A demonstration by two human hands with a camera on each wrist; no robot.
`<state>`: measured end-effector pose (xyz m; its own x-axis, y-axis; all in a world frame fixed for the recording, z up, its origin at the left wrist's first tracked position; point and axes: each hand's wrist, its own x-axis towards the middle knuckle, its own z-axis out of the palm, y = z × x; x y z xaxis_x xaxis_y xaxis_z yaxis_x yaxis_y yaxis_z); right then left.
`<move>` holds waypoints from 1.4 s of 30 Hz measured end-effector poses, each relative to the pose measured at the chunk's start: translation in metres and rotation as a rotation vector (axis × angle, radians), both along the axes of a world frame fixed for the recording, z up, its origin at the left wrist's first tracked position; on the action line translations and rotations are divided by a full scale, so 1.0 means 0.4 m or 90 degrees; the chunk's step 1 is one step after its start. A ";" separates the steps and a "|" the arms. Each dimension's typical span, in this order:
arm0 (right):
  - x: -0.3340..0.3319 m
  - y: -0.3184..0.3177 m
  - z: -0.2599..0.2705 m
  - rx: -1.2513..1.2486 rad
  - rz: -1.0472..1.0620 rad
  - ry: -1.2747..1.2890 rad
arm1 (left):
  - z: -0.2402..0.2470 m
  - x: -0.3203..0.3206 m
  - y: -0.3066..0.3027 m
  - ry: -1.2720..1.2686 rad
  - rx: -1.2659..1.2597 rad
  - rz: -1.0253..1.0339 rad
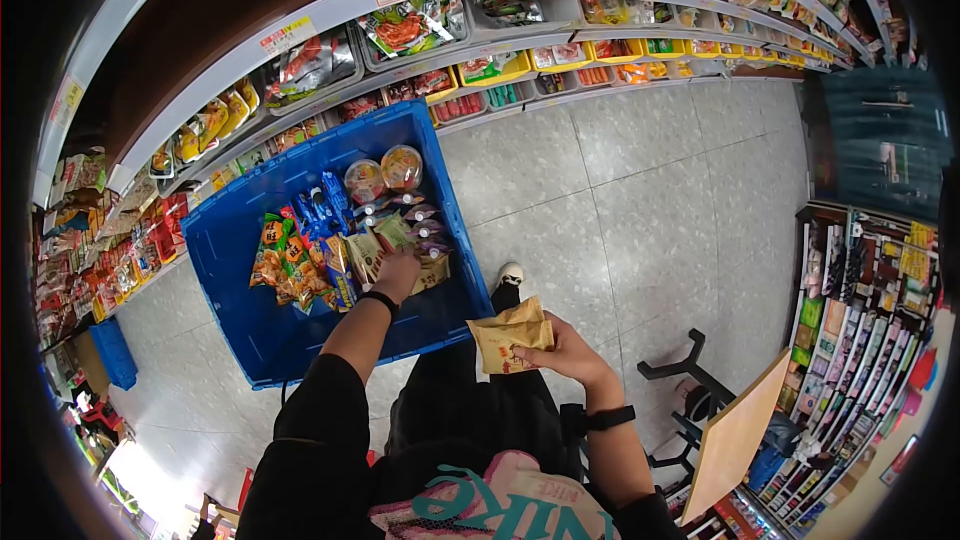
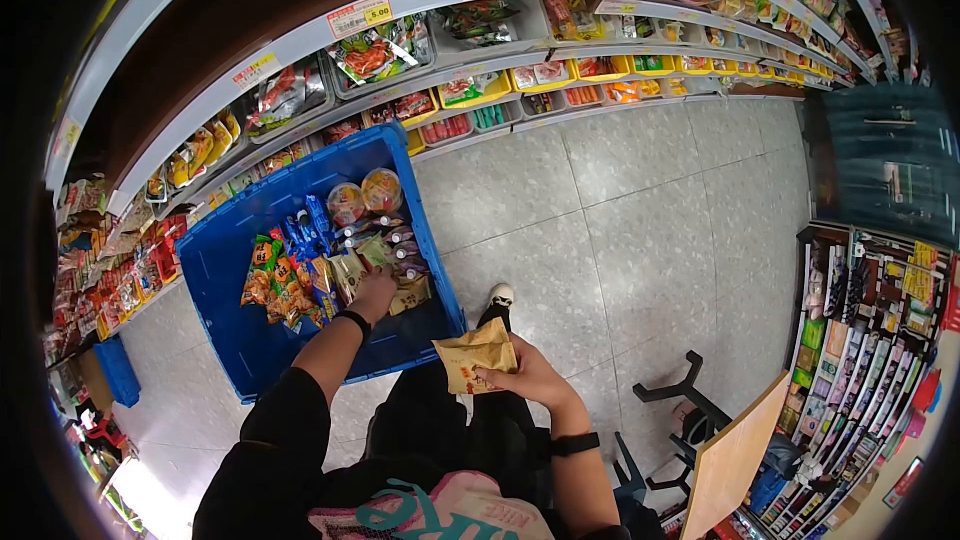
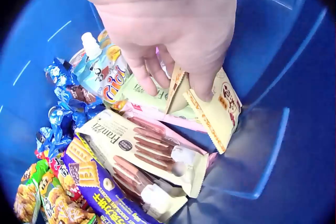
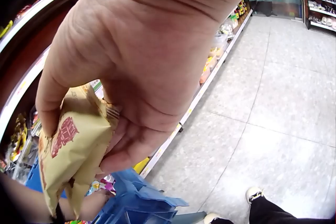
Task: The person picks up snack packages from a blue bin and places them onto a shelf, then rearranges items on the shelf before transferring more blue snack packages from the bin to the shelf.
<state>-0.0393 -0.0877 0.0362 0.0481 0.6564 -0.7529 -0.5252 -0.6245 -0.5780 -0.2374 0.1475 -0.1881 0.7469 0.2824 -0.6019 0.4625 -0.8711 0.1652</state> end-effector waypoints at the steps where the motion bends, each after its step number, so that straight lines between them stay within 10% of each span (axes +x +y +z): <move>1: 0.001 -0.001 0.002 0.000 0.001 0.000 | -0.006 -0.005 0.003 -0.050 0.008 -0.009; 21: 0.269 0.030 0.075 0.200 0.110 -0.164 | 0.513 -0.114 -0.028 -0.371 -0.108 0.491; 29: 0.495 -0.085 0.194 0.257 0.140 -0.208 | 0.693 0.178 -0.198 -0.654 -0.156 0.626; 42: 0.826 -0.509 0.231 0.242 -0.187 -0.353 | 0.794 0.803 -0.384 -0.691 -0.276 0.368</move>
<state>0.2912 -0.2912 0.1287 0.5701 0.7686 -0.2902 -0.2077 -0.2069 -0.9561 0.0838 -0.0061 0.1297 0.7436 0.6601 0.1059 0.2034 -0.3743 0.9047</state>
